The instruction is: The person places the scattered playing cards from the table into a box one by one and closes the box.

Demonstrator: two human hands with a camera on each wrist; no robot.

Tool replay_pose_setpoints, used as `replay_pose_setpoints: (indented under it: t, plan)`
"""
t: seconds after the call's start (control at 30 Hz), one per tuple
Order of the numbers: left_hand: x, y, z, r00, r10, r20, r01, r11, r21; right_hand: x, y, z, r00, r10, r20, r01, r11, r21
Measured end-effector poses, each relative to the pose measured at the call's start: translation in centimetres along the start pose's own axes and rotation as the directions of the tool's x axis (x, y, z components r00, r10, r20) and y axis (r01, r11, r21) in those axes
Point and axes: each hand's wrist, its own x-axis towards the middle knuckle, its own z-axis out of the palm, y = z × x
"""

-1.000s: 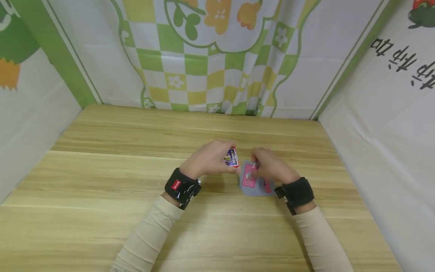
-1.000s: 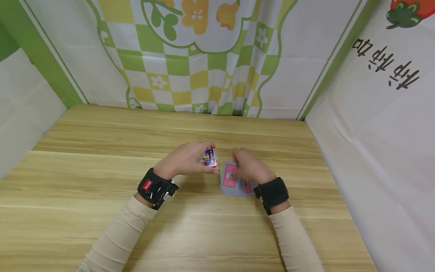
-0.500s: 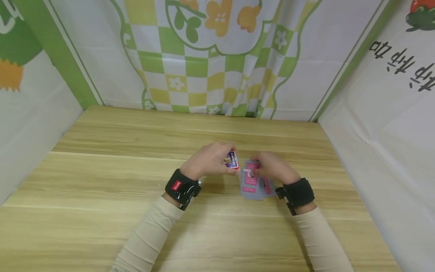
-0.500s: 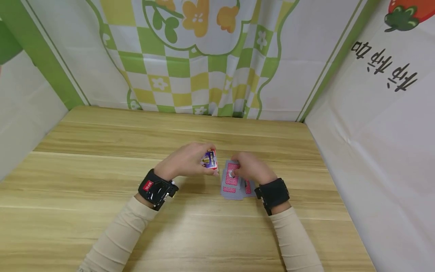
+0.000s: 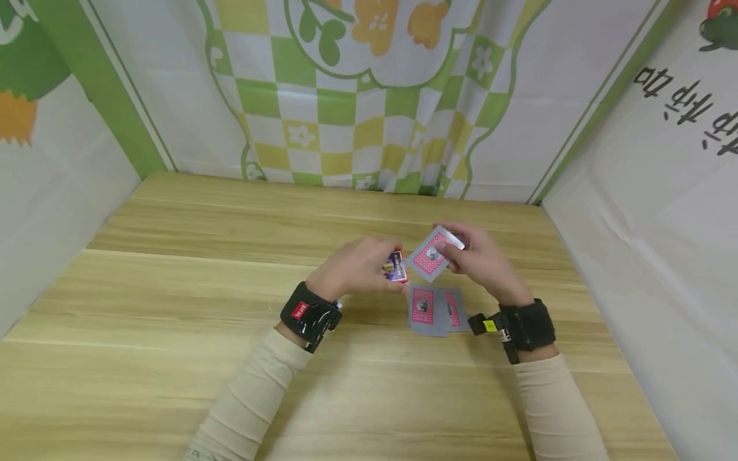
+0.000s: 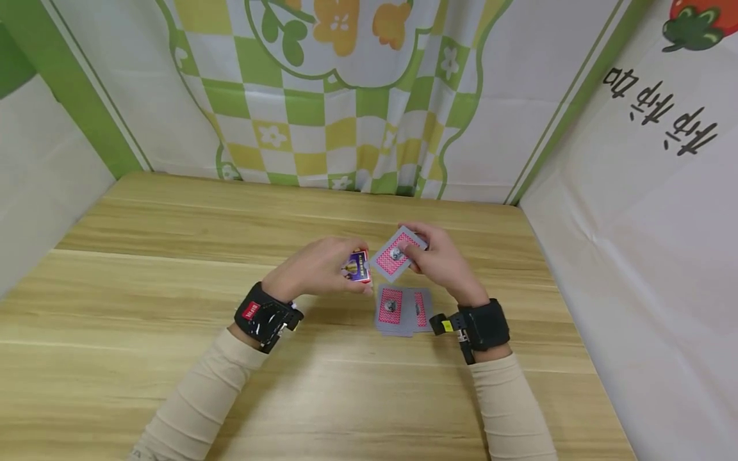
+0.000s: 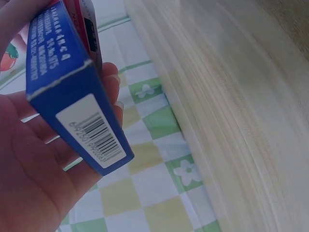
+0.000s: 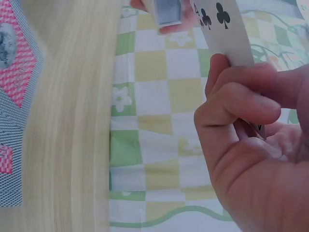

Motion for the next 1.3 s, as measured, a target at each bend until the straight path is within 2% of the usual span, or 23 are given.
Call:
replay_pose_setpoints:
  t: [0.2,0.4,0.53,0.6,0.7,0.77,0.83,1.0,1.2,1.3]
  plan:
    - [0.0,0.2,0.0,1.000,0.014,-0.021,-0.014,1.000,-0.017,0.4,0.1,1.0,0.997,0.029,-0.067,-0.029,1.000,-0.001]
    - [0.0,0.4,0.0,1.000,0.005,-0.023,-0.006,0.999,-0.054,0.4,0.0,1.5,0.989,-0.038,-0.139,0.039,0.999,0.002]
    - [0.1,0.5,0.0,0.999,-0.005,-0.045,0.003,0.998,-0.057,0.3,-0.2,2.0,0.986,-0.032,-0.165,0.038,0.999,0.035]
    - [0.1,0.5,-0.1,0.998,0.006,-0.058,-0.008,0.999,-0.038,0.3,-0.4,2.4,0.991,-0.022,-0.132,0.026,0.999,0.030]
    - [0.2,0.5,-0.1,0.997,0.025,-0.071,-0.026,1.000,-0.013,0.3,-0.8,3.1,1.000,-0.026,-0.014,0.026,1.000,-0.018]
    - [0.2,0.4,-0.1,0.997,0.028,-0.075,-0.028,1.000,-0.005,0.2,-0.8,3.2,0.997,-0.029,0.069,0.031,0.999,-0.032]
    - [0.1,0.4,-0.2,0.997,0.025,-0.069,-0.026,1.000,-0.004,0.1,-0.6,3.0,0.993,-0.018,0.115,0.020,1.000,-0.019]
    - [0.2,0.6,-0.2,0.998,0.043,-0.052,-0.043,0.999,0.001,-0.1,0.1,2.4,0.992,0.009,0.126,-0.010,1.000,0.008]
    - [0.3,0.8,-0.3,0.996,0.035,-0.086,-0.035,0.999,-0.003,0.7,0.8,1.9,0.988,0.025,0.150,-0.013,0.997,-0.080]
    - [0.3,0.8,-0.2,0.996,0.022,-0.087,-0.019,0.999,0.038,0.8,1.5,1.3,0.986,0.047,0.159,-0.028,0.992,-0.120]
